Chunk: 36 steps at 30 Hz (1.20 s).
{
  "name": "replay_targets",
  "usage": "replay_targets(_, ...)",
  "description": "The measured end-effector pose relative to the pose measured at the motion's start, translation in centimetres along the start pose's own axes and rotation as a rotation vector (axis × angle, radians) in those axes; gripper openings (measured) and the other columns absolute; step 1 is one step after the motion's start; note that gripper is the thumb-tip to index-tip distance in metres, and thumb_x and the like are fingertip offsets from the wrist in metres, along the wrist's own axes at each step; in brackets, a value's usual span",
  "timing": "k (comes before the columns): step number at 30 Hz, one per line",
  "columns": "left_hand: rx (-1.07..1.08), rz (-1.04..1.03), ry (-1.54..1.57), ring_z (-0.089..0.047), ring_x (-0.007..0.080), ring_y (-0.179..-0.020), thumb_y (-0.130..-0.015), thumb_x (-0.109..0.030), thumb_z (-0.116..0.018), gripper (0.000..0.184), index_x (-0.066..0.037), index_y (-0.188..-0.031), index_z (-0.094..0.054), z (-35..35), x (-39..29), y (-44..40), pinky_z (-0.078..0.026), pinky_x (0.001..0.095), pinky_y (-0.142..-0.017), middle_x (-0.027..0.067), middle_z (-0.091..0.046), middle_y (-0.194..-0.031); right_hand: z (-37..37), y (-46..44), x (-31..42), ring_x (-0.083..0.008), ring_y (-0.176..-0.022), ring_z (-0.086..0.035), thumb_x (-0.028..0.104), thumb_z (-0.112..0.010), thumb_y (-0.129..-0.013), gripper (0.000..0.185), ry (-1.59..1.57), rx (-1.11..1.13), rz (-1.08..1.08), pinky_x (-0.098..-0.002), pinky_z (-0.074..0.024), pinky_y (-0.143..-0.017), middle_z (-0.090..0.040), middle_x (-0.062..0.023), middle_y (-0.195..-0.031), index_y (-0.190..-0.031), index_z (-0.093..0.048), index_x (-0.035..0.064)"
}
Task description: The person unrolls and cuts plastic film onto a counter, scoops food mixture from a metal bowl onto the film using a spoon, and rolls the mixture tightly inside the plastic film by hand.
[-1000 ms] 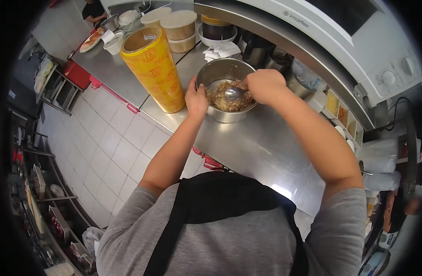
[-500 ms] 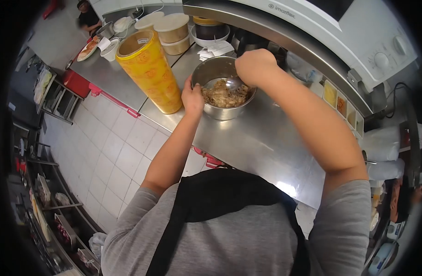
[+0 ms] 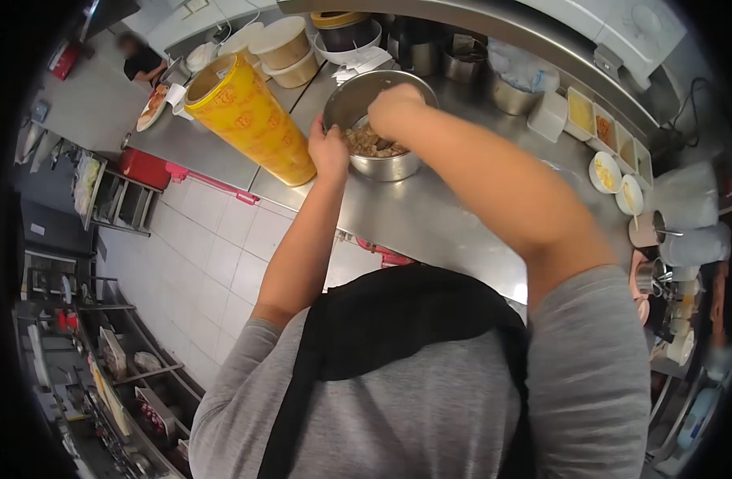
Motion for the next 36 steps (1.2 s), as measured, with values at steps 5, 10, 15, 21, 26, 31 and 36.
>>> replay_targets(5, -0.023, -0.003, 0.065, -0.065, 0.0266, -0.093, -0.094, -0.015, -0.049, 0.032, -0.004, -0.123, -0.056, 0.0, -1.0, 0.8, -0.048, 0.0355, -0.086, 0.0140, -0.068, -0.103, 5.0, 1.2, -3.2, -0.0244, -0.088, -0.071, 0.013, -0.062, -0.081, 0.017, 0.068, -0.129, -0.107, -0.0377, -0.0561, -0.071, -0.073, -0.0098, -0.093, -0.090, -0.076, 0.0102)
replay_targets(10, -0.016, -0.066, 0.106, -0.057, 0.0189, -0.102, -0.103, -0.018, -0.036, 0.032, 0.003, -0.120, -0.054, 0.3, -1.2, 0.8, -0.043, 0.0307, -0.092, 0.0121, -0.062, -0.110, 0.1, -1.4, -1.6, -0.0233, -0.090, -0.071, 0.018, -0.062, -0.083, 0.020, 0.041, -0.192, -0.054, -0.0408, -0.0569, -0.066, -0.073, -0.0088, -0.097, -0.095, -0.076, 0.0105)
replay_targets(15, -0.017, -0.078, 0.145, -0.057, 0.0198, -0.103, -0.104, -0.019, -0.032, 0.034, 0.003, -0.120, -0.053, 0.1, -1.4, 1.0, -0.043, 0.0310, -0.094, 0.0131, -0.060, -0.111, -1.3, -0.7, 1.6, -0.0255, -0.096, -0.070, 0.014, -0.059, -0.083, 0.022, -0.139, -0.140, -0.047, -0.0386, -0.0564, -0.076, -0.072, -0.0106, -0.102, -0.097, -0.075, 0.0086)
replay_targets(21, -0.069, -0.062, 0.202, -0.060, 0.0226, -0.099, -0.102, -0.019, -0.034, 0.033, 0.002, -0.117, -0.055, 0.2, -1.2, 0.8, -0.045, 0.0331, -0.091, 0.0144, -0.064, -0.107, -0.7, 1.5, 0.3, -0.0274, -0.099, -0.068, 0.016, -0.058, -0.085, 0.024, -0.308, -0.084, -0.132, -0.0387, -0.0552, -0.082, -0.071, -0.0131, -0.106, -0.102, -0.073, 0.0089)
replay_targets(26, -0.068, -0.088, 0.172, -0.060, 0.0240, -0.101, -0.102, -0.020, -0.035, 0.034, 0.001, -0.119, -0.055, 0.4, -0.9, 0.7, -0.045, 0.0333, -0.091, 0.0146, -0.064, -0.109, -2.7, 1.2, -3.1, -0.0293, -0.097, -0.068, 0.015, -0.059, -0.083, 0.021, -0.583, -0.074, -0.031, -0.0400, -0.0559, -0.079, -0.070, -0.0154, -0.104, -0.096, -0.073, 0.0068)
replay_targets(31, -0.079, -0.061, 0.150, -0.061, 0.0258, -0.102, -0.102, -0.022, -0.036, 0.035, 0.000, -0.121, -0.056, 0.4, -0.2, 0.7, -0.045, 0.0342, -0.092, 0.0152, -0.064, -0.112, -0.5, 2.8, -4.6, -0.0294, -0.091, -0.070, 0.010, -0.060, -0.081, 0.019, -0.294, -0.228, -0.209, -0.0400, -0.0567, -0.075, -0.072, -0.0136, -0.096, -0.092, -0.074, 0.0066)
replay_targets(36, -0.082, -0.052, 0.149, -0.061, 0.0260, -0.102, -0.102, -0.021, -0.036, 0.035, 0.000, -0.121, -0.055, 0.4, -0.2, 0.8, -0.045, 0.0345, -0.092, 0.0156, -0.064, -0.112, -1.4, 2.3, -3.0, -0.0265, -0.091, -0.071, 0.010, -0.060, -0.081, 0.019, -0.203, -0.183, -0.220, -0.0398, -0.0569, -0.074, -0.073, -0.0122, -0.096, -0.091, -0.075, 0.0092)
Point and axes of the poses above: each hand's wrist, its own y-axis away from the middle knuckle, its own z-axis out of the back of the hand, x = y × z, the point moved 10 cm from there along -y, towards the middle knuckle
